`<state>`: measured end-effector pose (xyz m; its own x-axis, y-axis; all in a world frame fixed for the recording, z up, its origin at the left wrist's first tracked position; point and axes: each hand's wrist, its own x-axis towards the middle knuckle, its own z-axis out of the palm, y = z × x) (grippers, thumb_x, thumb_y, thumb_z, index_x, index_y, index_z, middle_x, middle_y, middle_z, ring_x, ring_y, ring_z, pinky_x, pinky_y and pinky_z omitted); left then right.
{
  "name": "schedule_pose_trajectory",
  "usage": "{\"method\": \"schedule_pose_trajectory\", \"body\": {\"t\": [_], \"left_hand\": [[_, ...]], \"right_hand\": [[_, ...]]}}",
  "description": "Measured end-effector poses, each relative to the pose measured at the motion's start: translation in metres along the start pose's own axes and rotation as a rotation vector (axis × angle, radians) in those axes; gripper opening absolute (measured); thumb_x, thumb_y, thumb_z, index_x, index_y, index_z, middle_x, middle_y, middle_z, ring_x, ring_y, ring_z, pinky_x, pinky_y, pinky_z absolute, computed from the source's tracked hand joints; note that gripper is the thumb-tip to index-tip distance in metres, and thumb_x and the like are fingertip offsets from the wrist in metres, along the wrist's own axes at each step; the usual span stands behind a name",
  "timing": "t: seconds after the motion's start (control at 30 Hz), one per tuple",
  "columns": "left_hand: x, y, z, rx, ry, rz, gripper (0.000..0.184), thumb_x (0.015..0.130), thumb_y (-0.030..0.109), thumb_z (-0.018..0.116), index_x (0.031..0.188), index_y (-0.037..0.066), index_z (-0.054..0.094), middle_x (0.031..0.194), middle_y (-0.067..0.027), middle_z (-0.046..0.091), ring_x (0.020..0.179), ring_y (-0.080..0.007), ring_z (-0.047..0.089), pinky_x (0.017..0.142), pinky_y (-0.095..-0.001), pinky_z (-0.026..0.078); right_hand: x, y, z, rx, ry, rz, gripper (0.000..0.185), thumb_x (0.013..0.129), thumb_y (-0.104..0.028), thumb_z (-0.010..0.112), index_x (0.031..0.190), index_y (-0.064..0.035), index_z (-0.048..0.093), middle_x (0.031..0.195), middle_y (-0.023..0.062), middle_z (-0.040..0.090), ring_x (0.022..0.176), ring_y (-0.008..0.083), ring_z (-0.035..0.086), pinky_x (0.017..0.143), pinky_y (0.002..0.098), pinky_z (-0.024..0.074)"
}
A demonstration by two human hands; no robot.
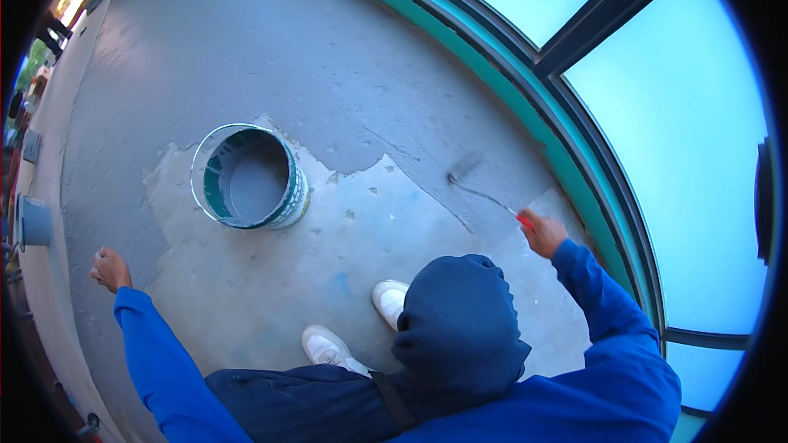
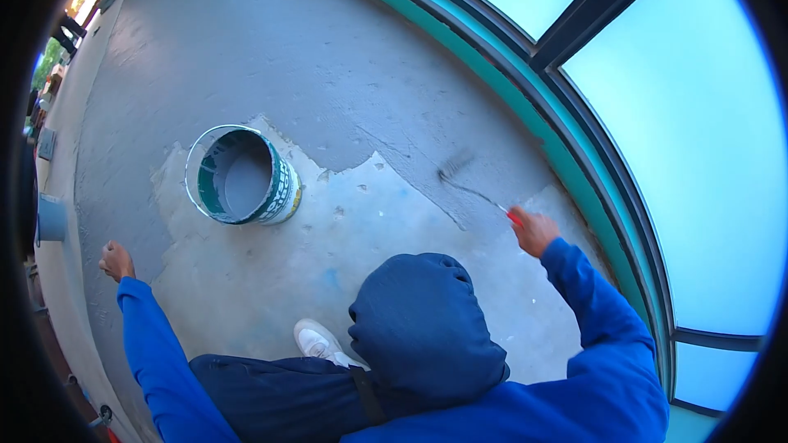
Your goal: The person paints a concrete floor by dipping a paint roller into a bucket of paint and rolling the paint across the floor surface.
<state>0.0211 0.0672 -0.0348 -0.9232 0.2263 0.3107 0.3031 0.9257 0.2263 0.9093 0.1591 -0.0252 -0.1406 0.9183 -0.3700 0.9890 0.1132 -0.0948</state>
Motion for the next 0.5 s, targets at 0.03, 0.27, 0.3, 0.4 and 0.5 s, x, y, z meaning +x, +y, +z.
{"method": "schedule_pose_trajectory", "body": {"t": [0.03,0.27,0.3,0.4,0.5], "left_hand": [[0.000,0.003,0.005,-0.011,-0.005,0.003,0.049,0.094,0.043,0.038,0.130,0.013,0.053,0.131,-0.0221,0.042,0.116,-0.0377,0.047,0.096,-0.0479,0.041],[-0.004,0.009,0.012,-0.054,-0.034,0.051,0.048,0.094,0.040,0.038,0.129,0.011,0.053,0.131,-0.0207,0.042,0.116,-0.0367,0.046,0.096,-0.0477,0.040],[-0.005,0.011,0.008,-0.049,-0.038,0.047,0.047,0.094,0.040,0.038,0.129,0.011,0.054,0.131,-0.0205,0.042,0.115,-0.0364,0.047,0.095,-0.0475,0.041],[-0.009,0.003,0.000,-0.019,-0.008,0.018,0.046,0.094,0.041,0.039,0.127,0.014,0.055,0.131,-0.0186,0.042,0.115,-0.0350,0.047,0.095,-0.0460,0.041],[-0.009,-0.009,-0.010,0.019,0.007,0.006,0.046,0.094,0.040,0.038,0.127,0.013,0.055,0.131,-0.0186,0.042,0.115,-0.0351,0.047,0.096,-0.0452,0.041]], "right_hand": [[-0.020,0.012,-0.001,-0.005,0.028,-0.023,0.027,0.088,-0.023,0.056,0.115,-0.0172,0.055,0.083,0.0195,0.066,0.077,0.0412,0.063,0.067,0.0503,0.0503],[-0.016,0.000,0.008,0.055,0.145,-0.148,0.028,0.088,-0.023,0.057,0.115,-0.0135,0.059,0.087,0.0192,0.067,0.077,0.0406,0.063,0.068,0.0480,0.0505],[0.008,-0.011,0.016,0.066,0.159,-0.155,0.028,0.089,-0.024,0.057,0.116,-0.0156,0.058,0.085,0.0195,0.066,0.076,0.0404,0.063,0.066,0.0484,0.0501],[0.097,-0.066,0.010,0.096,0.148,-0.132,0.027,0.089,-0.025,0.056,0.115,-0.0160,0.058,0.082,0.0216,0.065,0.077,0.0419,0.062,0.066,0.0501,0.0492],[0.200,-0.124,-0.004,0.028,0.197,-0.195,0.022,0.090,-0.024,0.053,0.110,-0.0161,0.056,0.083,0.0209,0.065,0.078,0.0422,0.063,0.067,0.0523,0.0488]]}}
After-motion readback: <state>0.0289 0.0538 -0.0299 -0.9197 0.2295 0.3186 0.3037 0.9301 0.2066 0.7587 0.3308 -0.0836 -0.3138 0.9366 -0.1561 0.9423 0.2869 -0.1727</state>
